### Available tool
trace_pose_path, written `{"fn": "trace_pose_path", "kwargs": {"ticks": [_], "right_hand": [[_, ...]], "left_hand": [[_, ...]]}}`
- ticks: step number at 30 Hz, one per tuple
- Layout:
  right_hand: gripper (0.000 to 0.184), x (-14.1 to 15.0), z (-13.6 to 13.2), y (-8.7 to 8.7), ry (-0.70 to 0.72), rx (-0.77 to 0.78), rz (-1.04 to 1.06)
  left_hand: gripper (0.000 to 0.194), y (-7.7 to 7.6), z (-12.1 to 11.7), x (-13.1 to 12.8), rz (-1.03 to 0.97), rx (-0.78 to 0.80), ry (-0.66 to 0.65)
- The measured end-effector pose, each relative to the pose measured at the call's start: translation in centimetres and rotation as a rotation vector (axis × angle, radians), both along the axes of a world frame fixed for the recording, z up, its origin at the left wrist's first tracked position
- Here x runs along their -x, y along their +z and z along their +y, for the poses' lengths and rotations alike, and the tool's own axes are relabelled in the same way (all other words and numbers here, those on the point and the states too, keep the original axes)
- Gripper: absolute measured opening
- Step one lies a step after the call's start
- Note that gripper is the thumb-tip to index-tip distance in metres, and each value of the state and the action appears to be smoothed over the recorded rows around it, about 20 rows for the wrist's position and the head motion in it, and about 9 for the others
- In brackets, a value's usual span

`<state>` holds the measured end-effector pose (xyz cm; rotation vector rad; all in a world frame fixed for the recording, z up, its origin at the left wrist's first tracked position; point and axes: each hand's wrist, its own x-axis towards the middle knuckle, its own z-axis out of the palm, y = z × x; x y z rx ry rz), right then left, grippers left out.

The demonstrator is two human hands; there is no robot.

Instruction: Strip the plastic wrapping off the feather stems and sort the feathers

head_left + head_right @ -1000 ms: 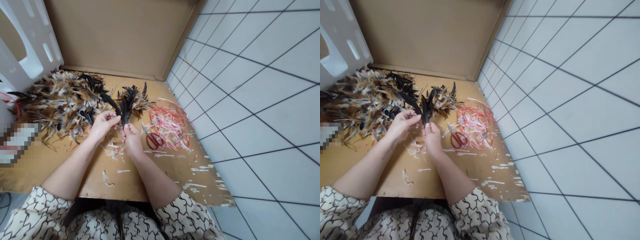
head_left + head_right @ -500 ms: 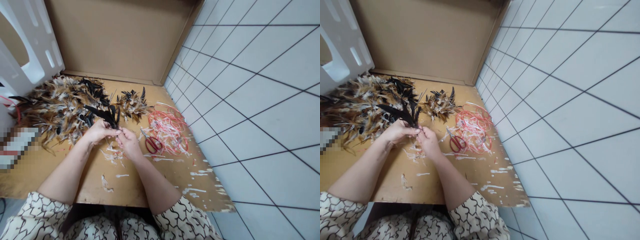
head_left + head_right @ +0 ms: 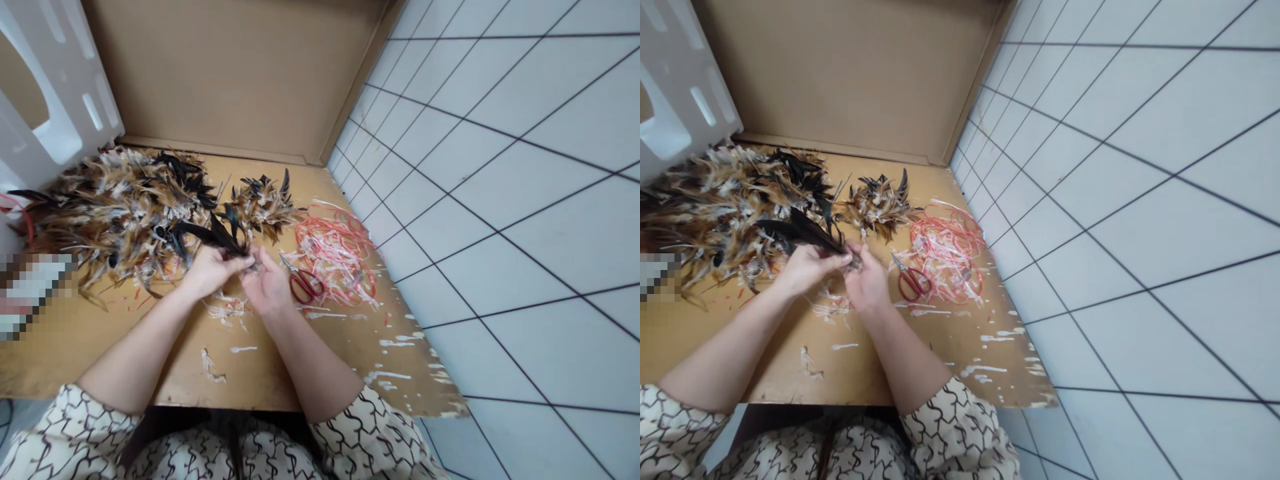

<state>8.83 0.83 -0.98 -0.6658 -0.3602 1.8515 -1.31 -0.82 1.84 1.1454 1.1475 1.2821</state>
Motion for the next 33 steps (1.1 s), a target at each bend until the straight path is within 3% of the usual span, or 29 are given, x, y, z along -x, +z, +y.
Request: {"fn": "trace_pose_path", "kwargs": {"ticks": [6,10,14,17,21,24,29,33], "right_hand": [[0.016,-0.2,0.4,-1.2,0.011,-0.022,-0.051],[0.014,-0.1,-0.1,-1.0,0.000,-0.200,-0.301],[0.017,-0.1,-0.6,-0.5,-0.101,-0.347,-0.432],[0.022,-0.2,-0.4,-0.6,-0.149,-0.314,-0.358],[0.028,-0.6,0.0,-0.9,-0.133,-0.180,-0.299],[0.027,-0.6,0.0,-0.8,-0.108,-0.169,-0.314],[0.023,-0.5,-0.5,-0.2,-0.099,-0.405,-0.542],[0.025,-0.5,-0.8,0.1,0.011,-0.511,-0.687]], "left_hand": [[0.034,-0.4,-0.4,-1.0,0.037,0.048,0.026],[0.030,0.1,0.2,0.2,0.023,0.053,-0.018],[0.029,0.1,0.6,1.0,-0.019,0.002,0.061],[0.029,-0.3,0.4,0.3,-0.025,0.006,0.053],[0.024,-0.4,-0.5,-1.3,0.071,0.133,0.004],[0.023,-0.1,-0.7,-1.6,0.135,0.189,0.018],[0.029,0.1,-0.1,-0.2,0.053,0.060,0.022],[0.031,-0.1,0.5,1.2,0.062,-0.002,0.022]]}}
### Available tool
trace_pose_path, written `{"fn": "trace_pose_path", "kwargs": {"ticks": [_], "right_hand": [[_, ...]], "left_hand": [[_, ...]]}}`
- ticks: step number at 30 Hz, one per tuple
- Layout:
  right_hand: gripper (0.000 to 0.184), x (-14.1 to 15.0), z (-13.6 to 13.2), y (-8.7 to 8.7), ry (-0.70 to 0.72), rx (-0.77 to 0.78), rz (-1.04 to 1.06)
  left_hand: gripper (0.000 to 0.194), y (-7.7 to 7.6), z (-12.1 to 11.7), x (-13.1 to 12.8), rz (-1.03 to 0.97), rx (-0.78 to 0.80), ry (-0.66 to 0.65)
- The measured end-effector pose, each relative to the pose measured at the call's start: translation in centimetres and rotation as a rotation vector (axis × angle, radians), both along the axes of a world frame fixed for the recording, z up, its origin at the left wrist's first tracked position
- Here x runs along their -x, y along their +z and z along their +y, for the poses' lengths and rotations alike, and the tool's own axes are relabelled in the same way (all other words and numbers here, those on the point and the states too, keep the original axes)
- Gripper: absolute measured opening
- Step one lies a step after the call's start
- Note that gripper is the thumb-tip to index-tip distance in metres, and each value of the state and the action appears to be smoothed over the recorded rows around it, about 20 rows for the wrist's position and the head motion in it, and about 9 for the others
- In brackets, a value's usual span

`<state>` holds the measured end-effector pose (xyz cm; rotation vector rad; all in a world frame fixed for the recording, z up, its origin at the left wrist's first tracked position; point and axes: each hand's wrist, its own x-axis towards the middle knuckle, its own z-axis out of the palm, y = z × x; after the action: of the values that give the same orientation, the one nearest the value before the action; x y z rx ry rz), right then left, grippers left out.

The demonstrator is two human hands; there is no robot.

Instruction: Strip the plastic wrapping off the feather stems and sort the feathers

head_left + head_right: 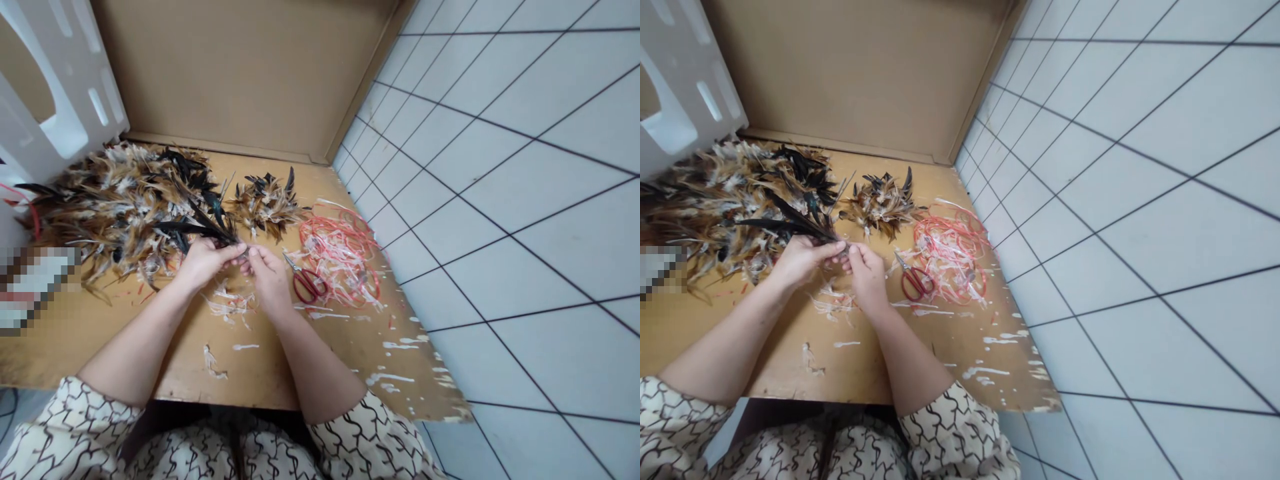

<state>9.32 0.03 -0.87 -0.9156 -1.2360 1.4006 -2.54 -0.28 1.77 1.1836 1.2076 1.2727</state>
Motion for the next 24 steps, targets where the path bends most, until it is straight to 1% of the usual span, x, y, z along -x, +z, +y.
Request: {"fn": "trace_pose_path", "kwargs": {"ticks": [4,7,10,14,18,21,24], "right_hand": [[0.027,0.02,-0.18,0.10,0.036,-0.013,-0.081],[0.031,0.07,-0.30,0.11,0.081,0.005,-0.118],[0.033,0.15,-0.32,0.06,0.126,0.055,-0.067],[0.032,0.23,-0.30,0.00,0.160,0.090,0.018],[0.030,0.18,-0.53,0.10,0.135,0.081,-0.001],[0.028,0.16,-0.60,0.11,0.111,0.079,-0.013],[0.026,0.12,-0.10,-0.09,0.028,0.140,0.107]], "left_hand": [[0.033,0.14,0.21,0.78,0.063,0.038,0.040],[0.035,0.53,0.13,0.80,0.062,0.067,0.012],[0.036,0.65,0.10,0.68,0.029,0.052,-0.022],[0.033,0.43,0.11,0.70,0.017,0.033,-0.029],[0.030,0.37,0.01,0.91,0.074,0.036,-0.078],[0.029,0.47,-0.07,1.05,0.062,0.031,-0.106],[0.029,0.57,-0.21,0.85,0.027,0.015,-0.119]]}}
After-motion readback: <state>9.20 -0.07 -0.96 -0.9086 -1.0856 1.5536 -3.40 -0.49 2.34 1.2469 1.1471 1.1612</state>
